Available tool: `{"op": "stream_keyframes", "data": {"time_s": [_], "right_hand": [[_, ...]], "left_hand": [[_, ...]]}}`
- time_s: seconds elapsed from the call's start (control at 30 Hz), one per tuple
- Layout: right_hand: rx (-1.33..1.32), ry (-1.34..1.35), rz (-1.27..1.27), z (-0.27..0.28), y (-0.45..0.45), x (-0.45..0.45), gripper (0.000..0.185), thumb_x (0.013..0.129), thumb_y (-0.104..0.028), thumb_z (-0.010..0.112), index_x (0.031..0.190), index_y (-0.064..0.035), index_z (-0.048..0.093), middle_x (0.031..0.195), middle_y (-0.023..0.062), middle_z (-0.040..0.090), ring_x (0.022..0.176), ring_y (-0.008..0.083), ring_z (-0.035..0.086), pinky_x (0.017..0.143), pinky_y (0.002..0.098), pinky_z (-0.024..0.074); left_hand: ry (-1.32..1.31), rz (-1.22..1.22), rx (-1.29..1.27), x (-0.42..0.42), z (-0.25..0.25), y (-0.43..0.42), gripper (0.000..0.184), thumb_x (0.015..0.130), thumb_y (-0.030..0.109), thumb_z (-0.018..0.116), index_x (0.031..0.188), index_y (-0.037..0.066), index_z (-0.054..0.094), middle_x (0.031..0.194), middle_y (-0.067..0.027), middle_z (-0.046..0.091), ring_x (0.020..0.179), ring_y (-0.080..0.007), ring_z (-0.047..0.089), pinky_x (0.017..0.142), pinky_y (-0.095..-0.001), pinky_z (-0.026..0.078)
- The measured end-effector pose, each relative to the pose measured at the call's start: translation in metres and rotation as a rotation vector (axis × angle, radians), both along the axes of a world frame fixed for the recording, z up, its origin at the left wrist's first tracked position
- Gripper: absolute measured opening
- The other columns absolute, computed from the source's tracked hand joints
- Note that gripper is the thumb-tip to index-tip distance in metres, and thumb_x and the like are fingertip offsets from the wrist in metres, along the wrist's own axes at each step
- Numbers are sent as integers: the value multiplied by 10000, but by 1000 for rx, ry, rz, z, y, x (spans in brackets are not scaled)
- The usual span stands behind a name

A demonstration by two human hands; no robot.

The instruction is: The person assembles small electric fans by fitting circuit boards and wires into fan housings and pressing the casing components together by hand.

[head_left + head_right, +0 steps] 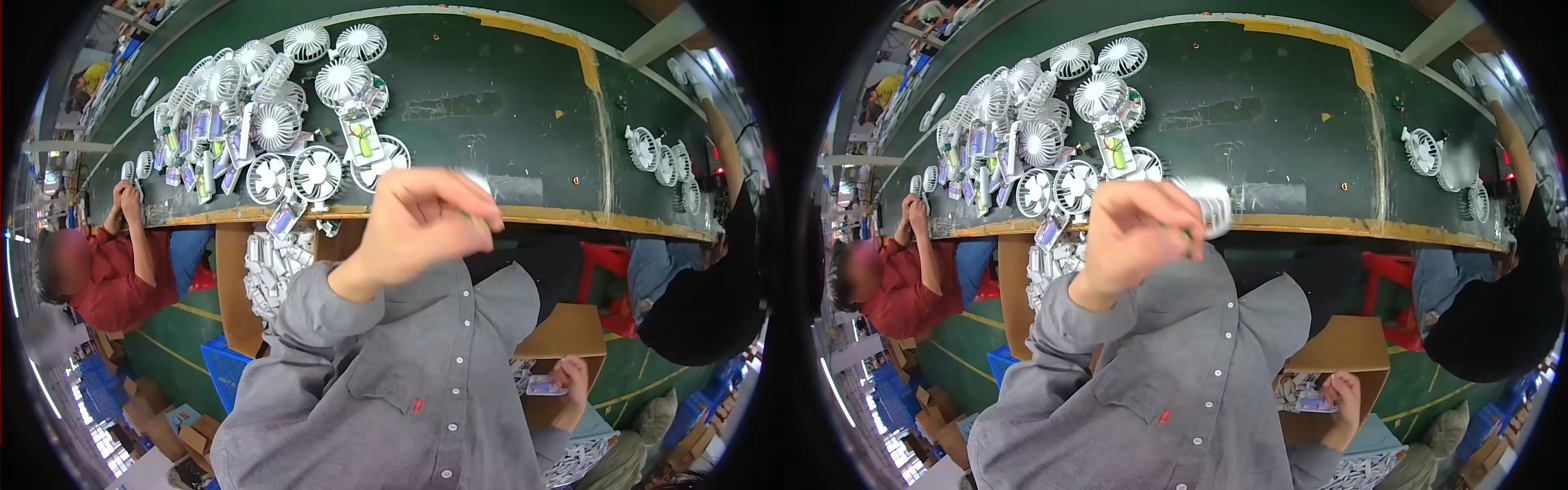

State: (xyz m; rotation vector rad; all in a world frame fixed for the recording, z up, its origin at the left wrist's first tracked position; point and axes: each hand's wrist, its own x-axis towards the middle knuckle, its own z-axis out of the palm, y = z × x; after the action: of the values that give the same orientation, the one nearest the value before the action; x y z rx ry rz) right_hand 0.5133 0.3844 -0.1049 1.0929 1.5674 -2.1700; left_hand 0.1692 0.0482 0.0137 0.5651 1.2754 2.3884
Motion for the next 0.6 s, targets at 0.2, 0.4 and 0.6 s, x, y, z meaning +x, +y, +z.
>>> {"op": "stream_keyframes", "data": {"time_s": [0.2, 0.4, 0.6], "right_hand": [[949, -268, 337, -61, -8, 78, 679, 877, -289, 658, 1432, 15, 414, 1378, 270, 485, 1348, 400, 415, 1118, 445, 320], [1501, 883, 21, 48, -111, -135, 984, 687, -186, 839, 1476, 39, 295, 1489, 294, 329, 1358, 401, 385, 1087, 458, 372], [331, 877, -277, 80, -135, -213, 908, 825, -464, 740, 1468, 29, 330, 1396, 230, 492, 1199, 369, 572, 977, 412, 488]], "left_hand": [[-517, -179, 521, -17, -12, 8, 180, 852, 109, 578, 990, 126, 692, 938, -30, 582, 729, -122, 495, 577, -228, 396], [-955, -299, 750, 39, 3, 77, 188, 864, 53, 550, 1004, 105, 664, 950, -83, 614, 739, -169, 535, 584, -259, 428], [-12, 9, -33, 32, 35, 85, 616, 853, 127, 668, 1403, 47, 401, 1302, -143, 525, 1116, -255, 586, 952, -394, 485]]}}
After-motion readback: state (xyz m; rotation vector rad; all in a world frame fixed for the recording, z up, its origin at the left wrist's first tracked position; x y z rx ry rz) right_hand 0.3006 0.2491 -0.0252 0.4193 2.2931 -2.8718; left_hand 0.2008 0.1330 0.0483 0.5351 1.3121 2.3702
